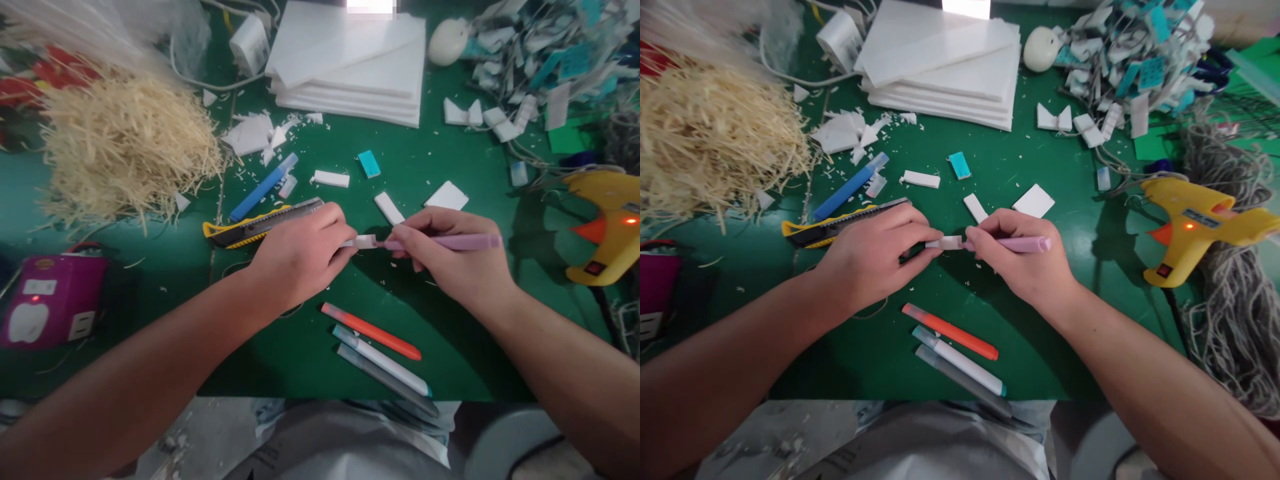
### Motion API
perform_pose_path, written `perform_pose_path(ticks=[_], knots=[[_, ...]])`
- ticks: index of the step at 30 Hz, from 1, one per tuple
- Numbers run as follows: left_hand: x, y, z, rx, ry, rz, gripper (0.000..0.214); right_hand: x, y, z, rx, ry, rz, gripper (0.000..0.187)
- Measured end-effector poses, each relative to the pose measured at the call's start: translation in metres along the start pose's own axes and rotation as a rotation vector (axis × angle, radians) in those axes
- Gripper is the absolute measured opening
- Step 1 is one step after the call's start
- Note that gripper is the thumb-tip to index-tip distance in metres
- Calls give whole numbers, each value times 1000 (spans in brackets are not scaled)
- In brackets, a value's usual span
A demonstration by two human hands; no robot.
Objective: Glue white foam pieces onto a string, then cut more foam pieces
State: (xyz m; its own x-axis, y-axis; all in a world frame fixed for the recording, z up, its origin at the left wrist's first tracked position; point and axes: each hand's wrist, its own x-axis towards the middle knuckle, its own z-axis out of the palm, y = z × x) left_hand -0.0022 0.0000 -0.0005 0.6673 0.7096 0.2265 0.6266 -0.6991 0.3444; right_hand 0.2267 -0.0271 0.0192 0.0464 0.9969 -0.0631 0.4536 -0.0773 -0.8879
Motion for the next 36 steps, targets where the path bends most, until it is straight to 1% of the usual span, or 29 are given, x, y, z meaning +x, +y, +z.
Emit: perform_pose_path(ticks=[2, 4, 8, 11, 13, 16, 18, 21, 25, 27, 30, 31, 34, 36], knots=[[0, 0, 0, -4, 2, 8, 26, -1, -1, 0, -35, -9, 25, 20], [0, 0, -1, -14, 6, 13, 25, -2, 0, 0, -13, -2, 24, 20], [1, -1, 0, -18, 3, 8, 23, 1, 5, 1, 35, 9, -23, 16], [1, -1, 0, -11, 0, 10, 25, 1, 6, 1, 22, -14, -54, 21], [0, -1, 0, -13, 0, 13, 25, 1, 5, 1, 20, -12, -43, 21], [0, -1, 0, -18, 3, 8, 25, 0, 1, 0, 26, 6, 2, 15], [0, -1, -1, -14, -3, 5, 25, 1, 0, -1, 17, -29, 2, 15], [1, -1, -1, -9, -5, 16, 24, 2, 1, -2, -3, -65, -33, 20], [1, -1, -1, -23, -1, 20, 25, 3, 3, -1, 29, -21, -27, 12], [1, -1, -1, -21, -7, 12, 25, 3, 3, 0, 34, -21, -17, 13], [1, -1, 0, -17, -15, 10, 25, 2, 3, 1, 14, -54, -26, 19], [1, -1, 0, -18, -14, 14, 25, 2, 4, 1, 15, -48, -28, 20], [0, -2, 0, -25, 0, 16, 24, 2, 4, 2, 49, -5, -24, 14], [0, -2, 0, -27, 7, 17, 24, 2, 4, 1, 49, -12, -29, 13]])
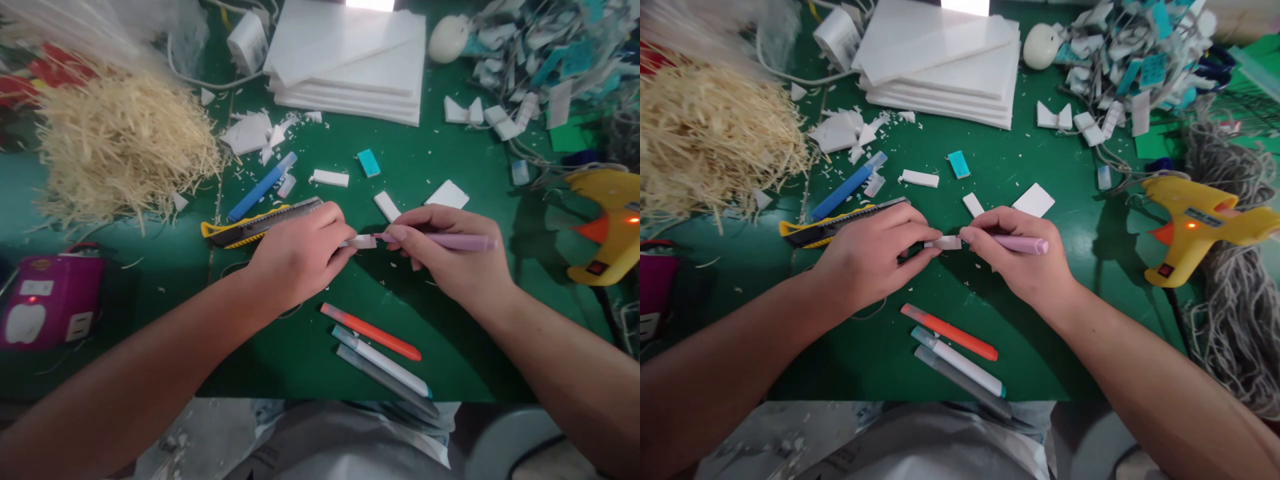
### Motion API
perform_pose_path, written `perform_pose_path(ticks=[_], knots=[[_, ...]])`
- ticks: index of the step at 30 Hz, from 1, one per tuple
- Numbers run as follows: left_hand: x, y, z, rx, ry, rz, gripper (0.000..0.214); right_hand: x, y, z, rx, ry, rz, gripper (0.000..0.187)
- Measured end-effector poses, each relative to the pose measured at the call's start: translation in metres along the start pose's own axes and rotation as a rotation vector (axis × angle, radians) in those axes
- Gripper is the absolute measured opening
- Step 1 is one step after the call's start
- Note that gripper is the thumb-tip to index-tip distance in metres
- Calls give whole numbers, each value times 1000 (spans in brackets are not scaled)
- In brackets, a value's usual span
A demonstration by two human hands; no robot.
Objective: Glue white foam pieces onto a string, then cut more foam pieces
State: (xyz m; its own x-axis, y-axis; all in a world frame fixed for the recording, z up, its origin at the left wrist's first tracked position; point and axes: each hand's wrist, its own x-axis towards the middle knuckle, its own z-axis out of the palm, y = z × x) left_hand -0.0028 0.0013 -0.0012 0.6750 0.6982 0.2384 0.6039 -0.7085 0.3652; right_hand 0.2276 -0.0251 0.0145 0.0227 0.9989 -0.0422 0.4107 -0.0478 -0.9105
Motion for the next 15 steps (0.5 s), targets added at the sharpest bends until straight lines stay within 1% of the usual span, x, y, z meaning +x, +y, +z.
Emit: perform_pose_path(ticks=[4, 8, 10, 13, 15], knots=[[0, 1, 0, 6, 7, 6, 24, 0, 0, -1, -61, -39, -25, 21], [-1, 2, 0, -2, -2, -6, 22, 0, 1, 0, -23, 0, 2, 16], [-1, 1, 0, -5, -6, -11, 23, 0, 1, -1, -15, 12, 8, 18], [-1, 1, -1, -3, -5, -3, 22, -1, -2, -5, -6, -7, 21, 25], [-1, 1, -2, -10, 13, 5, 19, 0, -4, -9, 54, 52, -13, 24]])
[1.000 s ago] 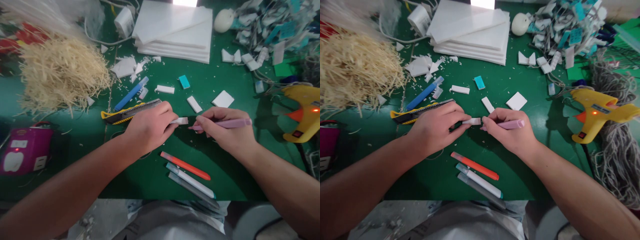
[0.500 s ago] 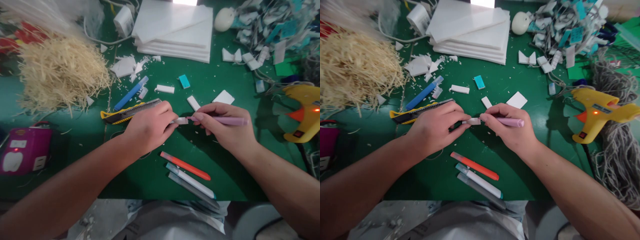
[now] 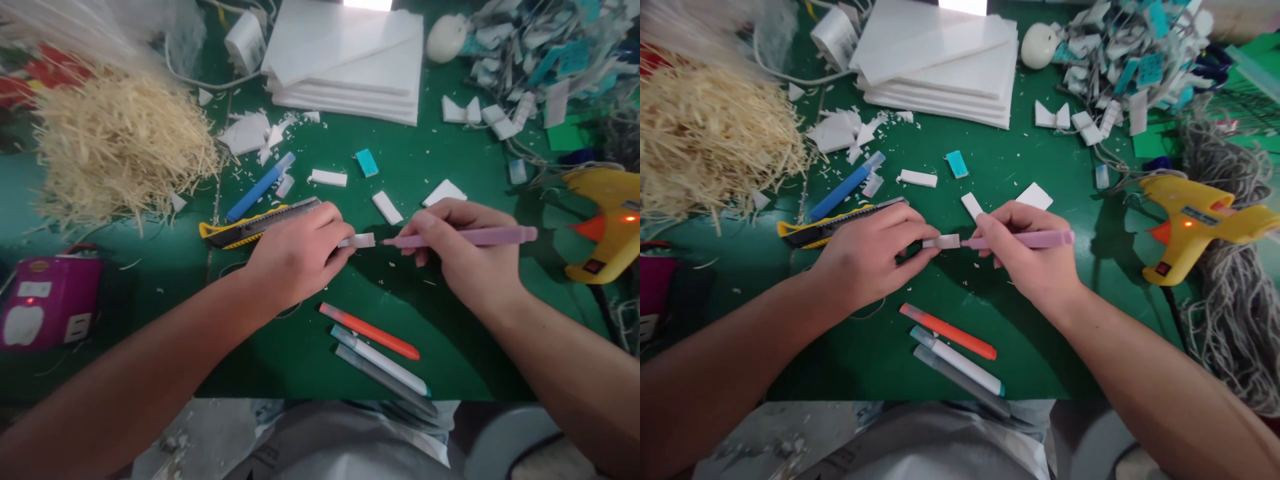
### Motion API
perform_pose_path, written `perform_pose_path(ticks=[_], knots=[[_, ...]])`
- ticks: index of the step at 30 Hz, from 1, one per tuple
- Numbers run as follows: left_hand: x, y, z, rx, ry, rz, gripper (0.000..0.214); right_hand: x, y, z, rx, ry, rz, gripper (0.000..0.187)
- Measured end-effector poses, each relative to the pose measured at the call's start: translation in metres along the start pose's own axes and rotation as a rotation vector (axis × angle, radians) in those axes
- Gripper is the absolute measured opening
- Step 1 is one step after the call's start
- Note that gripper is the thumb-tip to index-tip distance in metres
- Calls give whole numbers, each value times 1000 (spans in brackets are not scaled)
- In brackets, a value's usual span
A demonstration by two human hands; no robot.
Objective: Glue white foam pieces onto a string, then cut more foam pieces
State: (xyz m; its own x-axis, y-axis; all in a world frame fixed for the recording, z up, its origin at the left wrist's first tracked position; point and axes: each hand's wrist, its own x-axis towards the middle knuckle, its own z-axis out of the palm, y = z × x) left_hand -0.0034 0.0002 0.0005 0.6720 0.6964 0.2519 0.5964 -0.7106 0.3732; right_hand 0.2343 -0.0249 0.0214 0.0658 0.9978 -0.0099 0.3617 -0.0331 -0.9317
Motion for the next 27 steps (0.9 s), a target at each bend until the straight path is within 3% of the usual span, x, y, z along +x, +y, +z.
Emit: perform_pose_path(ticks=[3, 5, 15, 23, 27], knots=[[1, 3, -2, -31, 51, -15, 16, 2, 0, -2, 97, 190, -68, 25], [2, 6, -3, -49, 54, -24, 15, 4, 1, -2, 114, 243, -74, 28], [7, 8, 3, -123, -72, -66, 27, 9, 3, -1, 251, 260, -103, 29], [4, 6, 0, -123, 54, -79, 19, 17, 13, -1, 399, 294, -206, 29], [9, 22, -2, -185, 105, -75, 12, 20, 17, -2, 399, 309, -213, 32]])
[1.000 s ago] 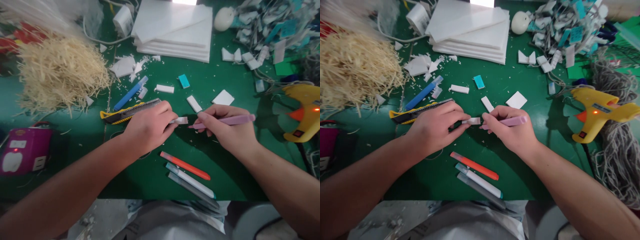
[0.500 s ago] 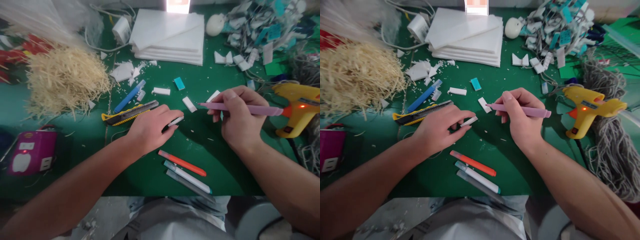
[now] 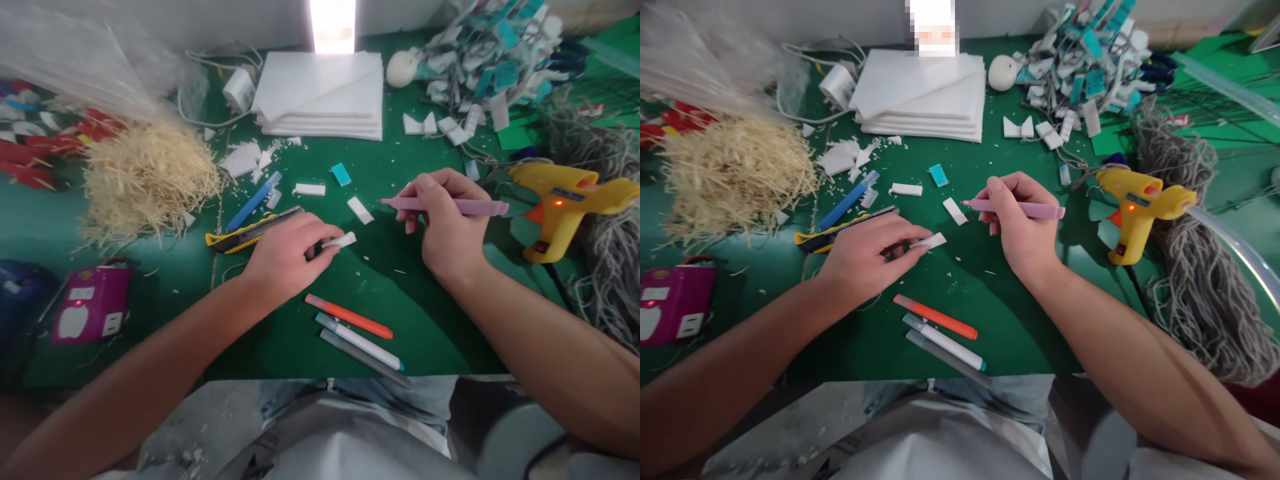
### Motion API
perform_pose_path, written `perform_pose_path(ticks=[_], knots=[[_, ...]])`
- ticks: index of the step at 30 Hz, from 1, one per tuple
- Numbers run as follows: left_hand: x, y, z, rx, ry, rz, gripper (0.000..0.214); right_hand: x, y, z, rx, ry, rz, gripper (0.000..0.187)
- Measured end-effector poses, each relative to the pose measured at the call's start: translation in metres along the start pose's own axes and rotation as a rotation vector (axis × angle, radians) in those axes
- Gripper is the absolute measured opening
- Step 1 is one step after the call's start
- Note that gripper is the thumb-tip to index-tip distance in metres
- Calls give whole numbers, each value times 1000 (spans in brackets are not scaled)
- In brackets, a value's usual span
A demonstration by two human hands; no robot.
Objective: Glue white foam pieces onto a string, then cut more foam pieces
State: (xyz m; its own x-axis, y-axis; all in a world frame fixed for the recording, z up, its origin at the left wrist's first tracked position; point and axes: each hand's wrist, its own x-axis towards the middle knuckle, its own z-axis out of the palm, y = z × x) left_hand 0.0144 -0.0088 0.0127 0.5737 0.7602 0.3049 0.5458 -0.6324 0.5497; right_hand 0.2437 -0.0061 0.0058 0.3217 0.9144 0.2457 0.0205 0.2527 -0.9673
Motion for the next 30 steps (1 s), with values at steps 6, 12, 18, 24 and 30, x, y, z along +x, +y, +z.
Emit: perform_pose_path(ticks=[6, 12, 18, 24, 30], knots=[[11, 57, 31, -215, -145, -33, 12, 2, 3, 0, 81, 80, -13, 37], [19, 66, 42, 52, -370, -83, 15, 2, 1, -2, 46, 73, -31, 42], [11, 18, -3, 308, -244, -333, 9, 3, 2, -2, 86, 68, 23, 36], [-7, 0, -30, 259, -102, -480, 11, 3, 3, 0, 101, 36, 40, 33], [-26, 10, -24, -125, -323, -379, 15, 3, 2, 0, 52, 24, 49, 32]])
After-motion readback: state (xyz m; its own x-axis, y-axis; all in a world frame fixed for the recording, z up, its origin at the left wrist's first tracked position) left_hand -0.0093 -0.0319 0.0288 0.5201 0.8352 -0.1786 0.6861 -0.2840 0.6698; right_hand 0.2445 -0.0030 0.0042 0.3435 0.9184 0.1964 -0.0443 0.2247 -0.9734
